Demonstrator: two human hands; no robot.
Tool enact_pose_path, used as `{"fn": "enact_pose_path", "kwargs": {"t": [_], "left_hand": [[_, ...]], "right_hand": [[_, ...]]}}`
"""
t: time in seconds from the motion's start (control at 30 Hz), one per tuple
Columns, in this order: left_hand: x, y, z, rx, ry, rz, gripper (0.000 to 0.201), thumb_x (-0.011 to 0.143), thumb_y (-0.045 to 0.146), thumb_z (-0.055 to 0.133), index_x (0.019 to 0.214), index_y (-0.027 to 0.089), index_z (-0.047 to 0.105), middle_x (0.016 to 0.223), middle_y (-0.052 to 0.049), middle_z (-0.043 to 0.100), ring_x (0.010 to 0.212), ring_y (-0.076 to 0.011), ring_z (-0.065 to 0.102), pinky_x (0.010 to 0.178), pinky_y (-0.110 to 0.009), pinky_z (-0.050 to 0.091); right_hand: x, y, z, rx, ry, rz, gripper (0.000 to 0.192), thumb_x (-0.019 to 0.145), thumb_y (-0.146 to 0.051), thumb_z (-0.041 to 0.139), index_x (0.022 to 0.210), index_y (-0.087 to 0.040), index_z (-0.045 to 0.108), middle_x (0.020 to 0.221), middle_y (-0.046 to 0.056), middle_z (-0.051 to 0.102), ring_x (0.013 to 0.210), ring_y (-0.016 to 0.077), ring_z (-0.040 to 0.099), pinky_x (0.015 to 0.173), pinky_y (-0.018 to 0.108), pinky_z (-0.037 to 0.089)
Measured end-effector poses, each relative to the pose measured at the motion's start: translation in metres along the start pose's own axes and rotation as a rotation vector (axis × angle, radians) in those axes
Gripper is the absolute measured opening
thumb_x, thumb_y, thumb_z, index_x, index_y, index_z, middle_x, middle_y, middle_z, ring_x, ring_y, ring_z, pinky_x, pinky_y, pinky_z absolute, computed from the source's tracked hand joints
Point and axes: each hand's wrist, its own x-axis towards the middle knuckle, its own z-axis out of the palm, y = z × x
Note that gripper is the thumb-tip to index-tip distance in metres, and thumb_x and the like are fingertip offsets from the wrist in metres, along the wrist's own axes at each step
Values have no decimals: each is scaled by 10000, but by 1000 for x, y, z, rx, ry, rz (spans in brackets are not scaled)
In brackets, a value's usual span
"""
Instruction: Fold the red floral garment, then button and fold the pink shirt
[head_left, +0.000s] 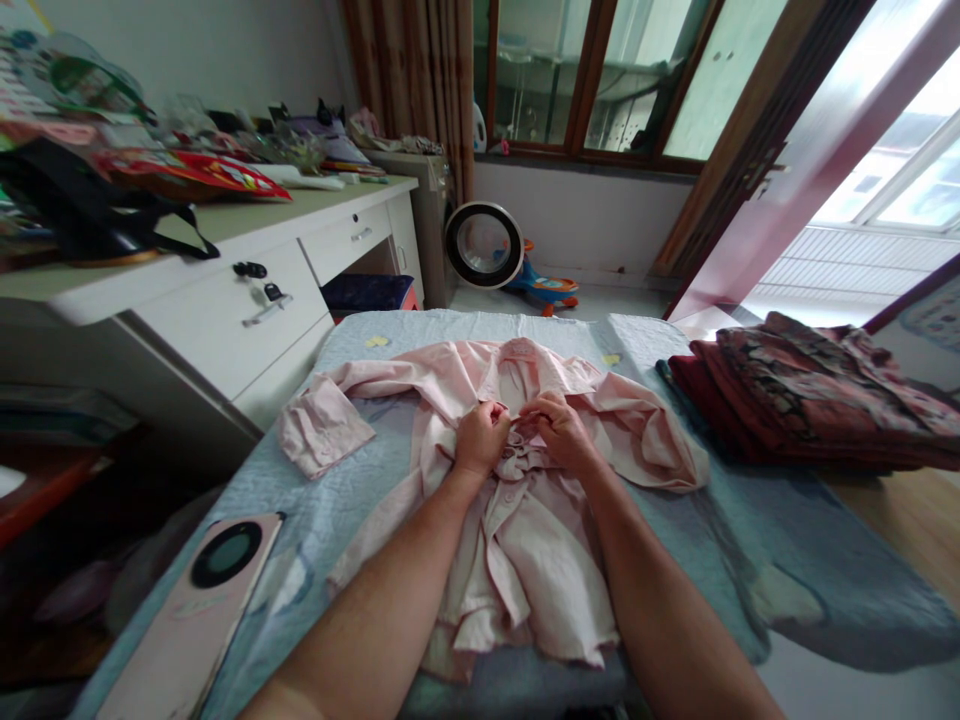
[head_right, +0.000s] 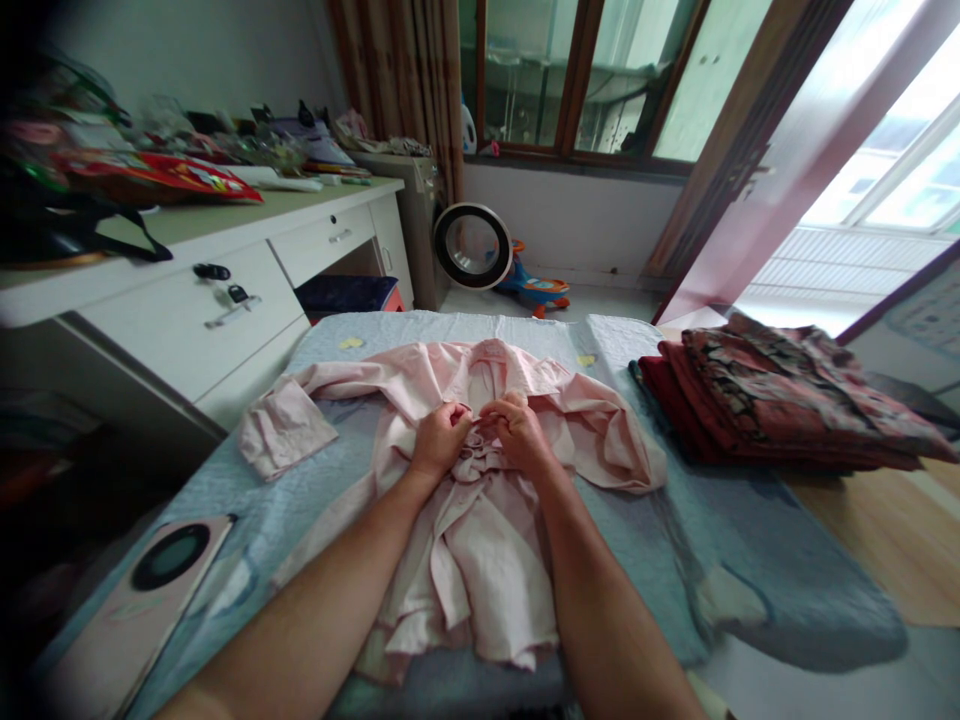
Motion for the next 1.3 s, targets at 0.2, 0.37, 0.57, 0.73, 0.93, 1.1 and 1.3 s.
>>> {"fn": "enact_pose_path", "kwargs": {"t": [0.2,0.37,0.57,0.73,0.93,1.1,1.3], "left_hand": [[0,-1,-2,-43,-17,-2,206,831,370,650,842,168,688,780,-35,708,703,-161,632,660,-248,416],[0,0,-3,3,-14,0,157,836,331,648,841,177,679,779,-34,706,711,-165,634,667,-250,411],[-3,1,-1,53,24,43,103,875,238,566,880,189,656,824,-42,714,757,-184,649,693,-266,409],[-5,2,0,77,46,144,104,901,239,537,896,188,628,858,-52,704,802,-190,648,726,-274,428],[-5,0,1,36,8,207,189,909,372,581,918,187,616,892,-52,699,819,-188,644,742,-278,443],[-3,0,1,29,-14,152,134,894,311,604,916,181,627,877,-49,708,813,-188,653,734,-274,440],[-3,-2,2,39,-13,140,123,905,288,581,924,181,638,882,-50,718,801,-194,653,717,-278,430]], "right_hand": [[1,1,0,-47,44,-3,225,761,-100,525,787,-221,712,803,30,602,804,173,574,748,279,468],[2,3,2,-54,66,7,100,804,-186,624,801,-228,715,800,33,622,793,182,591,741,285,468],[1,1,5,-68,99,17,88,825,-228,620,782,-227,697,794,32,628,800,185,594,742,278,463],[1,-2,5,-70,84,45,124,846,-242,568,790,-228,677,802,26,644,804,182,594,758,280,454],[-2,3,5,95,64,86,167,857,-237,495,833,-220,660,806,11,634,739,154,599,684,258,469],[-3,3,7,154,55,135,142,804,-214,529,820,-204,670,802,12,643,711,143,613,663,247,484],[-2,1,9,8,83,115,91,803,-245,613,824,-202,690,789,20,645,734,152,597,690,252,466]]}}
